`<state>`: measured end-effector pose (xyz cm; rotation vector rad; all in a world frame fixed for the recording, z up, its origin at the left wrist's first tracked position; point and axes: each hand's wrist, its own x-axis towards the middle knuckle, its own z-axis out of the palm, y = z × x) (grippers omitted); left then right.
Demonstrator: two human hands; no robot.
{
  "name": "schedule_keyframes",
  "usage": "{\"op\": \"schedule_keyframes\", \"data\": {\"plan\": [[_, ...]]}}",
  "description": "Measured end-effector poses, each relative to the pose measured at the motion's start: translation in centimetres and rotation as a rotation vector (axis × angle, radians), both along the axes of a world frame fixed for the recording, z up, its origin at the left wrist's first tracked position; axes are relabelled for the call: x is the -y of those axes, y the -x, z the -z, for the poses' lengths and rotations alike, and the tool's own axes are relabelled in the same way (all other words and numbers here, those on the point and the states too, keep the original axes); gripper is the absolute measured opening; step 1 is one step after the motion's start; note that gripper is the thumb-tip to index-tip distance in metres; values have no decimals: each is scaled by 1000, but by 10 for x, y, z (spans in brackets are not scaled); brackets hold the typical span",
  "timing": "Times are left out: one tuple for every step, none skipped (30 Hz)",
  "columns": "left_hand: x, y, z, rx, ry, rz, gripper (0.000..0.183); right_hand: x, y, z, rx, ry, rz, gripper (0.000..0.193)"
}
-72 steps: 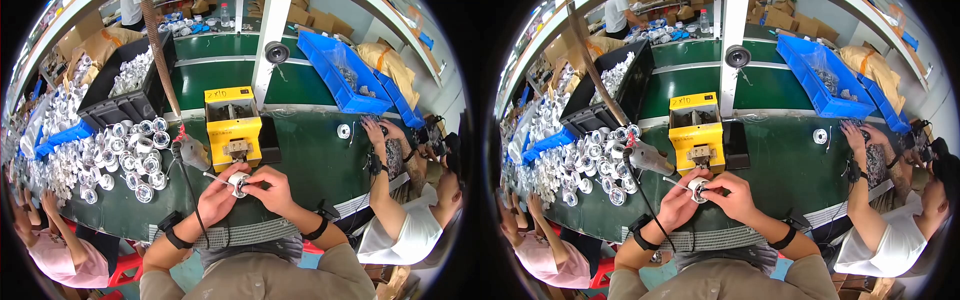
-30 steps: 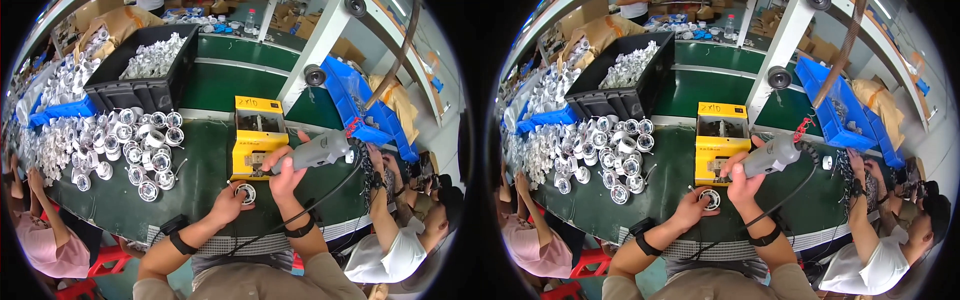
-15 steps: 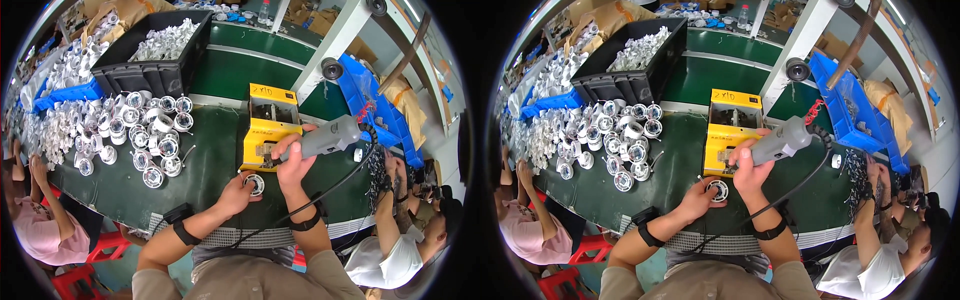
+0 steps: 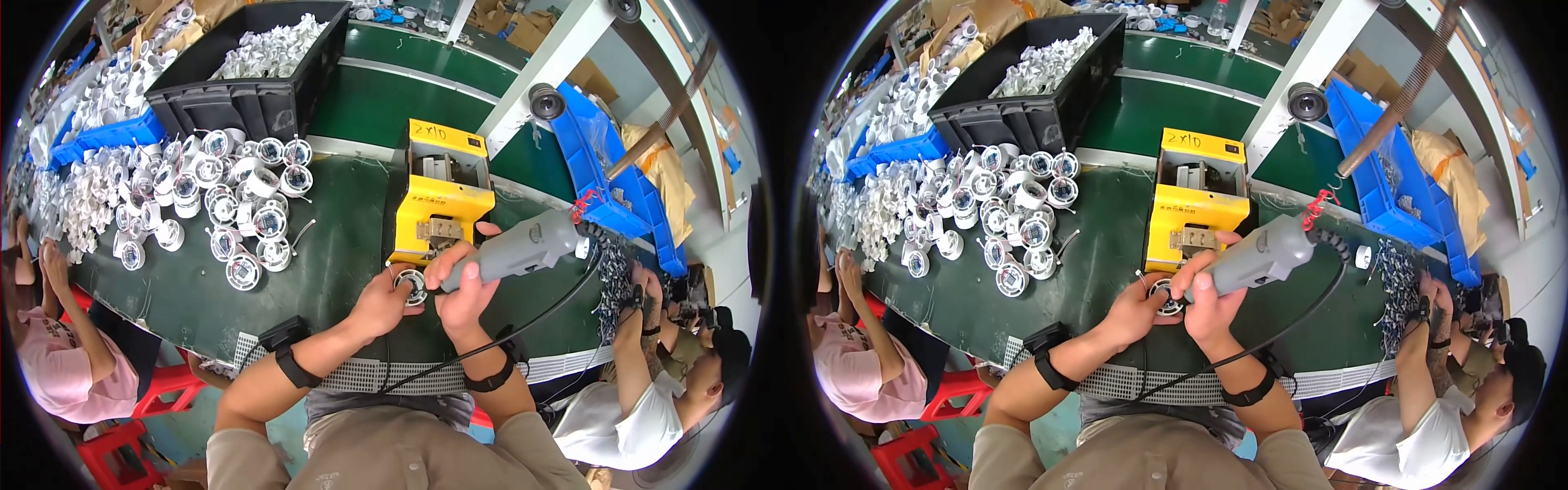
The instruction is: The person picks up a camera housing, inserts a circuit board by hand, and secures it using a power screwdriver before placing the assembled unit on the workbench.
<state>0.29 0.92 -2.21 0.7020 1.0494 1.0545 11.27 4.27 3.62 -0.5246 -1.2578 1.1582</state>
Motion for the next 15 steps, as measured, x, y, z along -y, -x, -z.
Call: {"op": "schedule_keyframes", "data": {"plan": [[0,0,2,0,2,-1,36,0,0,1,-3,8,-20,56],[0,0,2,4,-2,0,36,0,0,2,5,3,-35,55],[-1,1,2,8,-5,2,36,1,0,4,6,6,-36,55],[0,1,0,8,-2,0,36,1,0,5,8,7,-43,55],[0,1,-4,2,1,5,36,1,0,6,11,8,-51,55],[1,1,-7,-5,5,12,36,2,0,7,10,10,-51,55],[1,1,-8,-7,8,12,36,2,-1,8,22,11,-49,55],[1,2,-10,-5,9,18,36,2,-1,10,35,12,-47,55],[1,2,-10,-4,11,21,36,2,-1,11,34,14,-49,55],[1,2,-10,-6,13,19,36,2,0,11,43,5,-52,55],[2,2,-10,-9,13,19,35,2,0,12,52,-4,-54,54],[2,2,-11,-12,13,18,35,2,0,12,51,-2,-56,54],[2,3,-11,-13,15,17,35,3,0,12,58,-7,-55,55],[2,3,-12,-23,14,19,35,3,0,13,66,-12,-54,55],[2,3,-13,-33,11,21,35,3,0,12,65,-12,-56,55]]}}
